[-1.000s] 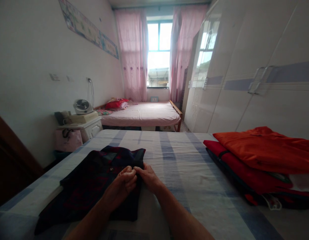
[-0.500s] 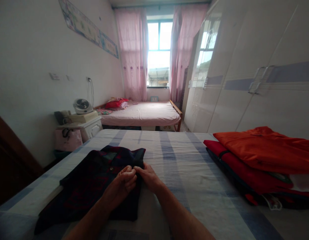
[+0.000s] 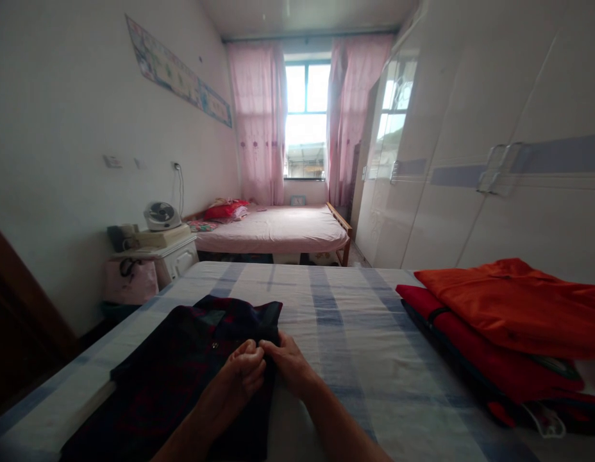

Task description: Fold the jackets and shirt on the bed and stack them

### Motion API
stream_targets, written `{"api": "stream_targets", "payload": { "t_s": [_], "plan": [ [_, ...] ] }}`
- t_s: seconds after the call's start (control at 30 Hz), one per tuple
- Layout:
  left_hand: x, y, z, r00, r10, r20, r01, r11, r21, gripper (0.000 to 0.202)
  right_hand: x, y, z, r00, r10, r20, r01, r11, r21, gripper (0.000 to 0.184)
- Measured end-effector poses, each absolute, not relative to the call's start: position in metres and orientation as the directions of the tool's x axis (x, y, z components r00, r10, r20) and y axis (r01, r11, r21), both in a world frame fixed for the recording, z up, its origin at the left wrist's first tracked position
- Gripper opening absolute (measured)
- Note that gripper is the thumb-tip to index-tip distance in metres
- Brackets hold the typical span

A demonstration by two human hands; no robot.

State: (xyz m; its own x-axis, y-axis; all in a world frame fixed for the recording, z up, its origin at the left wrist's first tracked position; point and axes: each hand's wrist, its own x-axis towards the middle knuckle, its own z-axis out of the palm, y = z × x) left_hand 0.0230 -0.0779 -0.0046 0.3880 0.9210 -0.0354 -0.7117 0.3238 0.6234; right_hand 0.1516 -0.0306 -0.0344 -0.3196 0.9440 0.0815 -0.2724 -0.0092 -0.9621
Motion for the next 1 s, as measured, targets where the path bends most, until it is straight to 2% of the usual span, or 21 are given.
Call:
{"api": "stream_targets", "payload": {
  "t_s": [0.3, 0.43, 0.67, 0.87, 1.0],
  "plan": [
    [0.024, -0.078, -0.004, 0.403, 0.915, 0.003, -0.707, 0.309, 0.636, 0.030, 0.152, -0.032, -0.033, -0.323, 0.944, 0.070, -0.282, -0.026, -0.959, 0.035],
    [0.025, -0.079, -0.002, 0.402, 0.916, 0.011, -0.690, 0.295, 0.661, 0.031, 0.151, -0.033, -0.033, -0.323, 0.943, 0.077, -0.287, -0.021, -0.958, 0.030],
    [0.027, -0.081, 0.000, 0.407, 0.913, 0.018, -0.635, 0.269, 0.724, 0.027, 0.155, -0.034, -0.025, -0.341, 0.938, 0.063, -0.287, -0.040, -0.957, 0.034],
    [0.030, -0.087, 0.003, 0.485, 0.871, 0.083, -0.542, 0.225, 0.809, 0.029, 0.150, -0.042, -0.011, -0.472, 0.880, -0.051, -0.427, -0.278, -0.860, 0.041],
    [0.043, -0.102, 0.012, 0.557, 0.830, 0.027, -0.434, 0.263, 0.862, 0.031, 0.138, -0.041, -0.004, -0.404, 0.891, -0.208, -0.340, -0.357, -0.870, 0.018]
  ]
}}
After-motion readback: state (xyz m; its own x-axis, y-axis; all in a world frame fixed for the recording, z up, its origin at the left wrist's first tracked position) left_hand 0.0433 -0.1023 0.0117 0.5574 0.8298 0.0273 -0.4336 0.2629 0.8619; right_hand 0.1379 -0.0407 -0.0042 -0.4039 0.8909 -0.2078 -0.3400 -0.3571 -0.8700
